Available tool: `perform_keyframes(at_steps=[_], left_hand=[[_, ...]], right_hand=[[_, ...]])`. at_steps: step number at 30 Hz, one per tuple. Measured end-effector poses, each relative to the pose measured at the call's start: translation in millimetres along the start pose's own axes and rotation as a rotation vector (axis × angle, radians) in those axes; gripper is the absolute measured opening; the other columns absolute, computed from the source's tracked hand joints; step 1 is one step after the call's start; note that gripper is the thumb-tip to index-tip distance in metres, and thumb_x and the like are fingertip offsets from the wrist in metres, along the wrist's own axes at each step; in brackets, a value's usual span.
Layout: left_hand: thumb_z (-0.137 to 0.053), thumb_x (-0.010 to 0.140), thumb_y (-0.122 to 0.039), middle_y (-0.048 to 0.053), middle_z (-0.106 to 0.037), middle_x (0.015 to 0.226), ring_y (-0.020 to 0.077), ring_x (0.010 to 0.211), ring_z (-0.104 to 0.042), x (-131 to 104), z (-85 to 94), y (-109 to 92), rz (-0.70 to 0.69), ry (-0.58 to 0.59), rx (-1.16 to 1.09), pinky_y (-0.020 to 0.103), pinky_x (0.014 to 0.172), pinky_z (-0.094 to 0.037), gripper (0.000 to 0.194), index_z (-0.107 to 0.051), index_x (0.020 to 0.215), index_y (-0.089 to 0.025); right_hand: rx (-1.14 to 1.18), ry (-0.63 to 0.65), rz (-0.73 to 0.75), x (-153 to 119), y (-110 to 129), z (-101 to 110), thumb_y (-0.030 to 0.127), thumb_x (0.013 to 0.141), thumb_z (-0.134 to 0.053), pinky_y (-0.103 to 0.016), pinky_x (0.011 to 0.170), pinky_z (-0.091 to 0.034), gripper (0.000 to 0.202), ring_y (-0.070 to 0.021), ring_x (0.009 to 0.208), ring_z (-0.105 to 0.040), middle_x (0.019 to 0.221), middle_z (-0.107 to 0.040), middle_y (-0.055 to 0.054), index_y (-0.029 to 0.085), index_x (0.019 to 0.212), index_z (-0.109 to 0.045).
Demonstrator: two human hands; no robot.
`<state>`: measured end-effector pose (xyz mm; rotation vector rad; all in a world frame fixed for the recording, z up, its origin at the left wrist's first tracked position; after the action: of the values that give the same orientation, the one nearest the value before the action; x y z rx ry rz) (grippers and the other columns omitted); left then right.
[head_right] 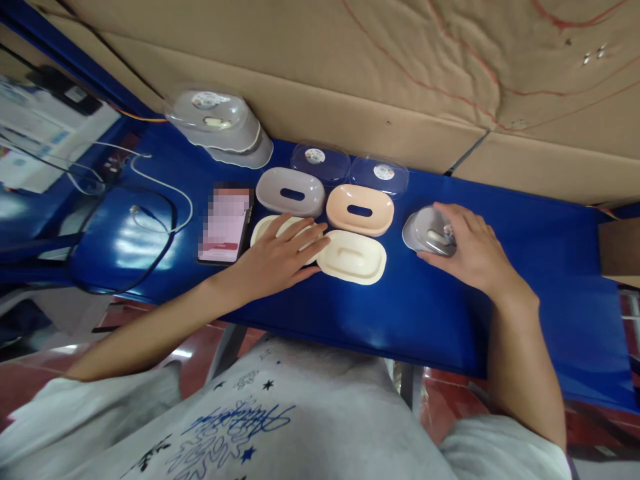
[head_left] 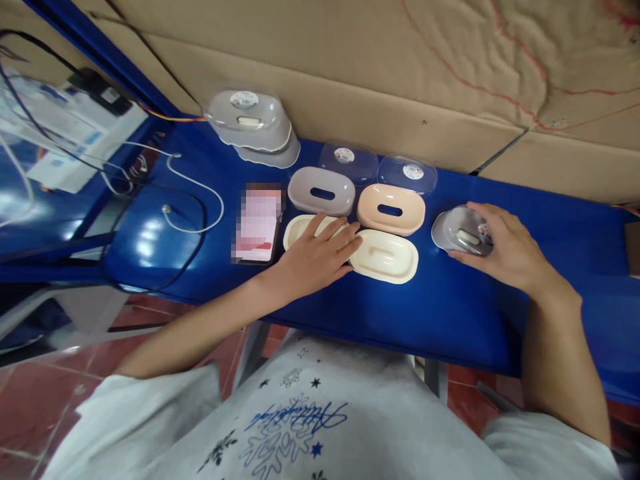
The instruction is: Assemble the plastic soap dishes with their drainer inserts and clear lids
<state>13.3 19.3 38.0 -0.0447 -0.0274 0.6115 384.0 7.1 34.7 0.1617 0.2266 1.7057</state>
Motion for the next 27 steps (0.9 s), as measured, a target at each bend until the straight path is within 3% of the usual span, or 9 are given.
perform_keyframes(at_steps=[6, 11, 14, 16, 19, 22, 24, 26, 27], left_hand=[[-0.06, 0.114, -0.034, 0.023, -0.06, 0.166, 0.0414, 0.155, -0.058, 0, -4.4, 2, 0.009, -0.007, -0.002, 0.063, 0.129, -0.045, 0.051, -0.06, 0.161, -0.015], [-0.064, 0.113, -0.036, 0.025, -0.058, 0.168, 0.0422, 0.158, -0.055, -5, -3.1, 7, 0.04, -0.058, -0.159, 0.069, 0.133, -0.039, 0.055, -0.056, 0.164, -0.017], [-0.072, 0.109, -0.043, 0.023, -0.048, 0.176, 0.0411, 0.163, -0.048, -7, 1.2, -6, 0.08, -0.153, -0.544, 0.066, 0.133, -0.042, 0.074, -0.041, 0.173, -0.022], [-0.081, 0.102, -0.049, 0.022, -0.036, 0.183, 0.0377, 0.161, -0.052, -7, -0.9, -21, 0.13, -0.222, -0.955, 0.059, 0.127, -0.053, 0.103, -0.017, 0.181, -0.031], [-0.09, 0.093, -0.047, 0.019, -0.017, 0.19, 0.0383, 0.162, -0.051, -4, -15.3, -51, 0.127, -0.177, -1.425, 0.059, 0.124, -0.055, 0.131, 0.009, 0.179, -0.043], [-0.091, 0.088, -0.058, 0.019, -0.029, 0.185, 0.0422, 0.171, -0.035, -3, -27.8, -68, 0.146, -0.243, -1.546, 0.065, 0.135, -0.04, 0.124, -0.01, 0.177, -0.034], [-0.091, 0.085, -0.066, 0.019, -0.038, 0.18, 0.0419, 0.167, -0.041, -4, -36.0, -72, 0.183, -0.273, -1.659, 0.065, 0.136, -0.038, 0.117, -0.022, 0.172, -0.032], [-0.095, 0.081, -0.065, 0.019, -0.045, 0.175, 0.0408, 0.162, -0.049, -8, -42.8, -73, 0.208, -0.261, -1.787, 0.064, 0.134, -0.041, 0.114, -0.029, 0.167, -0.032], [-0.098, 0.079, -0.062, 0.019, -0.047, 0.173, 0.0407, 0.16, -0.051, -10, -45.5, -74, 0.217, -0.243, -1.835, 0.064, 0.133, -0.041, 0.113, -0.031, 0.165, -0.032]], right_hand=[[0.015, 0.004, 0.015, -2, 5, 2, 0.08, 0.091, -0.07, -0.079, 0.126, -0.046, 0.099, -0.049, 0.158, -0.053, 0.175, -0.052, -0.012, 0.041, 0.175, -0.035], [0.058, -0.019, 0.067, -5, 16, 15, 0.079, 0.093, -0.068, -0.078, 0.127, -0.048, 0.098, -0.0493, 0.155, -0.056, 0.174, -0.054, -0.006, 0.049, 0.177, -0.027], [0.12, -0.035, 0.125, -12, 41, 28, 0.073, 0.091, -0.075, -0.077, 0.128, -0.05, 0.1, -0.0491, 0.156, -0.055, 0.174, -0.053, -0.003, 0.053, 0.176, -0.026], [0.183, -0.002, 0.205, -19, 70, 33, 0.07, 0.09, -0.08, -0.079, 0.127, -0.051, 0.103, -0.0492, 0.158, -0.054, 0.175, -0.052, -0.001, 0.056, 0.176, -0.025], [0.278, 0.065, 0.368, -30, 121, 32, 0.07, 0.09, -0.082, -0.08, 0.125, -0.053, 0.107, -0.0474, 0.159, -0.054, 0.179, -0.047, 0.001, 0.059, 0.177, -0.019], [0.374, 0.138, 0.466, -33, 150, 29, 0.071, 0.089, -0.084, -0.076, 0.123, -0.055, 0.113, -0.0448, 0.16, -0.053, 0.181, -0.044, 0.001, 0.057, 0.178, -0.016], [0.421, 0.175, 0.479, -25, 145, 28, 0.074, 0.089, -0.083, -0.071, 0.124, -0.056, 0.113, -0.0433, 0.16, -0.054, 0.181, -0.045, 0.001, 0.056, 0.178, -0.016], [0.414, 0.139, 0.422, -7, 115, 31, 0.076, 0.091, -0.079, -0.068, 0.125, -0.056, 0.108, -0.0422, 0.156, -0.058, 0.18, -0.047, 0.0, 0.053, 0.178, -0.02], [0.374, 0.041, 0.34, 7, 91, 35, 0.075, 0.095, -0.075, -0.066, 0.126, -0.053, 0.101, -0.041, 0.154, -0.06, 0.18, -0.047, -0.002, 0.05, 0.178, -0.024]])
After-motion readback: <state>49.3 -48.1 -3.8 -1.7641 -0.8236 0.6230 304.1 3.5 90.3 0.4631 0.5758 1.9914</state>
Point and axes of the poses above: each hand's wrist, its own x-axis towards the middle knuckle, its own z-axis out of the back of the hand, y = z × x, the point moved 5 cm from there along x, towards the middle knuckle
